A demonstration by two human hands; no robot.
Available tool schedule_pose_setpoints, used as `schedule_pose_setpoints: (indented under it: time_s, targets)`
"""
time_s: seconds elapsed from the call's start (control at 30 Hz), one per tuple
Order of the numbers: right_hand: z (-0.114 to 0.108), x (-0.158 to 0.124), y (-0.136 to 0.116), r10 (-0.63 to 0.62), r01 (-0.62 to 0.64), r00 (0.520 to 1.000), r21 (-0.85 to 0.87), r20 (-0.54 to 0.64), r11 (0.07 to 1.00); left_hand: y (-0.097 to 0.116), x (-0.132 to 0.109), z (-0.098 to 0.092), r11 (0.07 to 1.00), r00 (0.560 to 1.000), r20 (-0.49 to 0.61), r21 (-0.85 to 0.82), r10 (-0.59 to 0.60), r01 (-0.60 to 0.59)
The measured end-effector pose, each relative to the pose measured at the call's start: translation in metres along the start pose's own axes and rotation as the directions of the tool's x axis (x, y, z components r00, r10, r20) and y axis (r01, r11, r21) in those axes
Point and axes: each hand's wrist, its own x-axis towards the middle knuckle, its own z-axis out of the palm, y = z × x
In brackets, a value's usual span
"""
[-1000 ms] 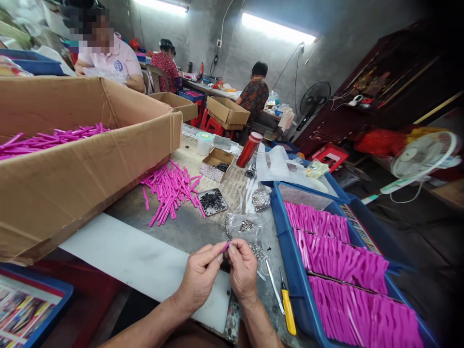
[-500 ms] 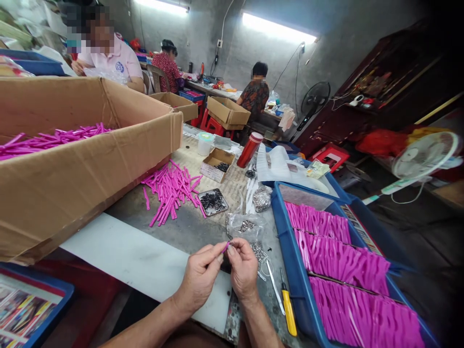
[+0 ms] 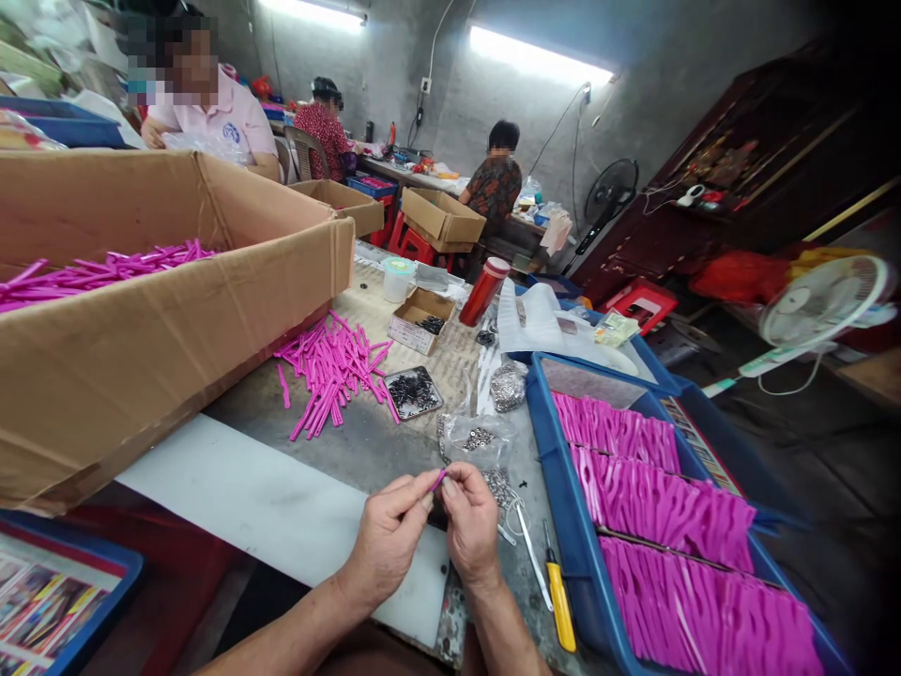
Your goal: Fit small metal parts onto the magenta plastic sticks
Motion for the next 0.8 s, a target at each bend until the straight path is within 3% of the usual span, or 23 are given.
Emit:
schedule_pose_setpoints:
  time_s: [0.13,0.33,0.5,0.7,0.8]
  targets:
    - [0.0001,0.0010,0.0003,-0.015,0.015,1.000,-0.021,-0.023,1.000,0.0024,-0.0002,0.0002,0.999,1.000,0.007,0.028,0.020,-0.020]
    - [-0.0043,0.0007,0.0034,0.062,-0.061,0.998,-0.032,0.030,0.998,-0.0007,0.0002,-0.0011,0.999,0.999,-0.007,0.002,0.036,-0.036]
    - [-0.0038,0.0021,0.0018,0.000,0.001,1.000,-0.039,0.005,0.999,0.0017,0.0007,-0.0010,0.999,1.000,-0.002,0.029,0.017,-0.017]
    - [-0.0029,0.0025,0.0007,0.089,-0.087,0.996,-0.081,0.028,0.993,0.0031,-0.0004,-0.0013,1.000,1.000,0.003,-0.008,0.019,-0.019]
    - [-0.0022,0.0021,0.0002,0.043,-0.041,0.999,-0.072,0.027,0.997,0.0007,-0.0011,-0.0019,1.000,1.000,0.003,0.016,0.014,-0.015]
